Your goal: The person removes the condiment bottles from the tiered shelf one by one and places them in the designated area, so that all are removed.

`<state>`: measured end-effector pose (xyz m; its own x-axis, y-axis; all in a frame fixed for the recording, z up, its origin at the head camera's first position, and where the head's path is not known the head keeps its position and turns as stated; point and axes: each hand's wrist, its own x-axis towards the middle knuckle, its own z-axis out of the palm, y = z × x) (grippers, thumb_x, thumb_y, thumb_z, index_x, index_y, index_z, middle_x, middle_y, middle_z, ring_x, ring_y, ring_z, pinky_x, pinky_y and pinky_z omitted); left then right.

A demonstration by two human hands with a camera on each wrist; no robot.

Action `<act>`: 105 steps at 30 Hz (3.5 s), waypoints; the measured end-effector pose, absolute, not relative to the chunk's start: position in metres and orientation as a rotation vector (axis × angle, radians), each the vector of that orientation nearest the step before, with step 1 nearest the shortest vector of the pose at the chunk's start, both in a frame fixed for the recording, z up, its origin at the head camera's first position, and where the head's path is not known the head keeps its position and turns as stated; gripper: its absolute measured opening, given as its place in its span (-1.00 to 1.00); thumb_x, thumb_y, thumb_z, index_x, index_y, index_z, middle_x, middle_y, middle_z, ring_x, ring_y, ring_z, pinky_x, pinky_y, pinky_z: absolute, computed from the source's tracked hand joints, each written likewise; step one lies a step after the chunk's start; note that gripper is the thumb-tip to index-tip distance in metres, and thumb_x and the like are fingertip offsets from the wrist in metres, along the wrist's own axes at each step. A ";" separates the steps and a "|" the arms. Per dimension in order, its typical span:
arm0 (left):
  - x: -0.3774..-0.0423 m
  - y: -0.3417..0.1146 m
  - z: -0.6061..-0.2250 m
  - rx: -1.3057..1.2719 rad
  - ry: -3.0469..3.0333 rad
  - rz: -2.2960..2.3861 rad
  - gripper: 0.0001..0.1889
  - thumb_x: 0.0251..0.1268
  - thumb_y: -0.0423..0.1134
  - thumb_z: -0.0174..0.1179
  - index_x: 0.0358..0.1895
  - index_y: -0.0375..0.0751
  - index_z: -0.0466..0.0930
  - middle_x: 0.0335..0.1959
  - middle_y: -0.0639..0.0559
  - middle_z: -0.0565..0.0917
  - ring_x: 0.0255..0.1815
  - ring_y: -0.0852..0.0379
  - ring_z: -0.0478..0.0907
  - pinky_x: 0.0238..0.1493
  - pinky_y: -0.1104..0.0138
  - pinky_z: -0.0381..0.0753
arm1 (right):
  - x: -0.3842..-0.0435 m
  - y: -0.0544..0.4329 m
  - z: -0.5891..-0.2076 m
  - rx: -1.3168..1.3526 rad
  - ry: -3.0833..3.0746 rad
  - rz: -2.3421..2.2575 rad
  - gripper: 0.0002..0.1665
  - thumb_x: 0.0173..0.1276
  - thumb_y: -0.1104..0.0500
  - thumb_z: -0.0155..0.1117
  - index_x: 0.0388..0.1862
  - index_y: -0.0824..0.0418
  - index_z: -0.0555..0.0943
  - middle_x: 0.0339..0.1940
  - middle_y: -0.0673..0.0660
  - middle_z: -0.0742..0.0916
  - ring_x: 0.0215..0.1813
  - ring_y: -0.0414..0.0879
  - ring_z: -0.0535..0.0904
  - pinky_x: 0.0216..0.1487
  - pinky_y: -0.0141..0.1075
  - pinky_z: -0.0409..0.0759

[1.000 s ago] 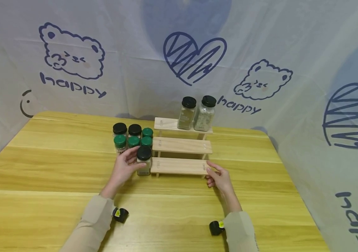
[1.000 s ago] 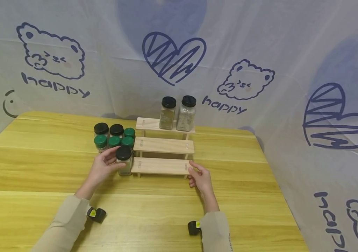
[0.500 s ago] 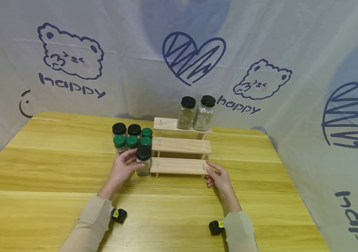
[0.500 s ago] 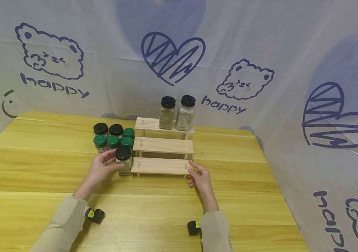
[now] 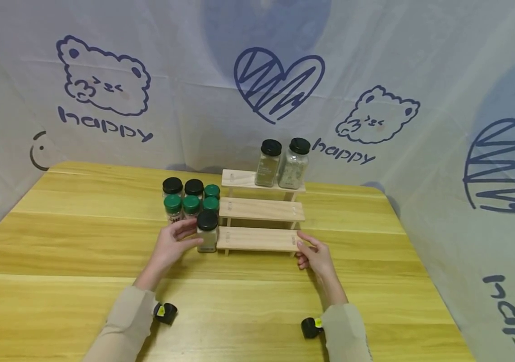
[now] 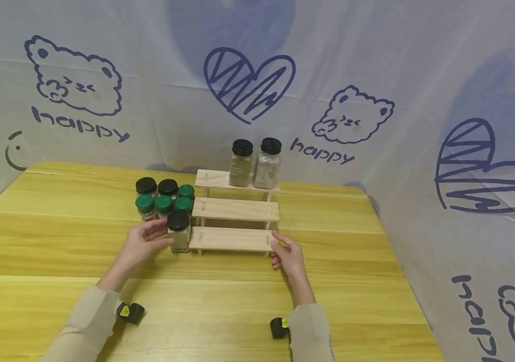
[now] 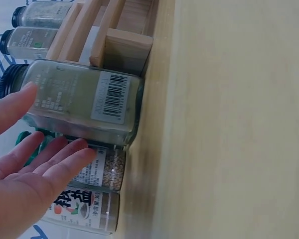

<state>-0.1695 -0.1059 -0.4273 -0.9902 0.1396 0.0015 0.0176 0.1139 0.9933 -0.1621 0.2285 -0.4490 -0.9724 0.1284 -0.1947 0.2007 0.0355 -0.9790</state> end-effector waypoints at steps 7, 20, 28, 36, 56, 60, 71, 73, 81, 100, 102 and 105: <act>-0.164 -0.109 -0.423 0.188 2.301 1.998 -0.46 0.05 -0.43 0.23 0.14 -0.47 0.29 0.09 -0.36 0.41 0.09 -0.17 0.38 0.02 0.29 0.44 | -0.162 0.230 -0.450 0.343 2.229 -2.113 -0.58 0.30 0.31 0.09 0.16 0.32 0.42 -0.70 0.09 0.61 -0.74 -0.22 0.44 -0.72 -0.44 0.48; -0.153 -0.113 -0.416 0.177 2.465 1.889 -0.69 0.08 -0.41 0.22 -0.10 -0.49 0.47 -0.19 -0.28 0.57 -0.28 0.08 0.54 -0.26 0.45 0.53 | -0.161 0.229 -0.451 0.342 2.225 -2.123 -0.57 0.30 0.31 0.09 0.16 0.32 0.42 -0.71 0.09 0.61 -0.74 -0.23 0.44 -0.72 -0.44 0.48; -0.149 -0.108 -0.409 0.239 2.449 1.888 -0.70 0.08 -0.41 0.21 -0.10 -0.48 0.48 -0.20 -0.26 0.59 -0.27 0.04 0.55 -0.26 0.42 0.55 | -0.162 0.229 -0.451 0.347 2.217 -2.130 -0.57 0.30 0.31 0.09 0.17 0.33 0.41 -0.72 0.07 0.60 -0.75 -0.24 0.44 -0.73 -0.45 0.48; -0.146 -0.098 -0.403 0.332 2.389 1.941 -0.70 0.07 -0.41 0.23 -0.13 -0.51 0.50 -0.22 -0.28 0.60 -0.27 -0.01 0.58 -0.28 0.41 0.56 | -0.161 0.229 -0.451 0.335 2.241 -2.113 -0.56 0.30 0.30 0.10 0.16 0.35 0.41 -0.71 0.07 0.61 -0.74 -0.23 0.45 -0.73 -0.45 0.47; -0.154 -0.067 -0.394 0.421 2.291 1.970 -0.71 0.08 -0.43 0.22 -0.13 -0.54 0.49 -0.19 -0.34 0.57 -0.22 -0.04 0.57 -0.23 0.39 0.56 | -0.161 0.228 -0.449 0.337 2.274 -2.082 -0.58 0.31 0.30 0.09 0.16 0.31 0.43 -0.67 0.13 0.61 -0.74 -0.22 0.44 -0.72 -0.44 0.48; -0.155 -0.062 -0.392 0.438 2.287 1.964 -0.70 0.08 -0.42 0.22 -0.13 -0.54 0.49 -0.19 -0.33 0.57 -0.22 -0.03 0.57 -0.22 0.39 0.56 | -0.162 0.228 -0.449 0.337 2.275 -2.078 -0.58 0.31 0.31 0.08 0.15 0.32 0.43 -0.67 0.13 0.61 -0.74 -0.21 0.44 -0.71 -0.43 0.49; -0.159 -0.053 -0.385 0.513 2.263 1.976 -0.72 0.10 -0.42 0.20 -0.12 -0.51 0.50 -0.18 -0.35 0.56 -0.21 -0.04 0.56 -0.26 0.38 0.57 | -0.163 0.227 -0.443 0.373 2.317 -2.013 -0.59 0.27 0.31 0.13 0.11 0.37 0.45 -0.63 0.11 0.59 -0.72 -0.22 0.43 -0.68 -0.46 0.48; -0.160 -0.052 -0.385 0.513 2.263 1.975 -0.73 0.10 -0.41 0.21 -0.13 -0.49 0.51 -0.19 -0.34 0.57 -0.22 -0.03 0.56 -0.28 0.39 0.57 | -0.163 0.228 -0.442 0.367 2.323 -2.006 -0.59 0.26 0.32 0.14 0.11 0.39 0.45 -0.62 0.10 0.59 -0.71 -0.23 0.43 -0.67 -0.48 0.48; -0.164 -0.052 -0.382 0.527 2.274 1.970 -0.75 0.09 -0.41 0.22 -0.15 -0.46 0.53 -0.20 -0.27 0.58 -0.22 -0.02 0.56 -0.26 0.38 0.57 | -0.163 0.234 -0.449 0.130 2.366 -2.072 -0.60 0.17 0.21 0.28 0.01 0.29 0.55 -0.57 0.08 0.59 -0.65 -0.22 0.45 -0.63 -0.47 0.49; -0.170 -0.050 -0.368 0.520 2.289 1.956 -0.72 0.11 -0.38 0.22 -0.11 -0.47 0.51 -0.21 -0.20 0.61 -0.21 0.00 0.56 -0.23 0.33 0.56 | -0.167 0.232 -0.442 0.233 2.407 -1.960 -0.56 0.14 0.41 0.23 0.04 0.46 0.47 -0.58 0.06 0.53 -0.62 -0.18 0.45 -0.59 -0.44 0.52; -0.171 -0.049 -0.366 0.521 2.298 1.954 -0.71 0.11 -0.37 0.22 -0.11 -0.47 0.51 -0.21 -0.21 0.60 -0.20 0.01 0.56 -0.22 0.32 0.56 | -0.167 0.232 -0.442 0.234 2.409 -1.967 -0.57 0.14 0.42 0.23 0.04 0.46 0.48 -0.58 0.06 0.53 -0.62 -0.18 0.45 -0.59 -0.44 0.51; -0.174 -0.048 -0.361 0.525 2.308 1.953 -0.70 0.11 -0.36 0.22 -0.10 -0.47 0.51 -0.20 -0.23 0.60 -0.20 0.01 0.56 -0.21 0.31 0.56 | -0.167 0.231 -0.442 0.241 2.414 -1.965 -0.56 0.14 0.42 0.23 0.04 0.46 0.48 -0.58 0.06 0.52 -0.62 -0.18 0.45 -0.58 -0.43 0.52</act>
<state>-0.1740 -0.0480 -0.3613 -0.9389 0.3033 0.1625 0.2104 0.1326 0.9686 -0.1666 0.2306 -0.4415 -0.9879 0.1071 -0.1122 0.1316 0.1959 -0.9718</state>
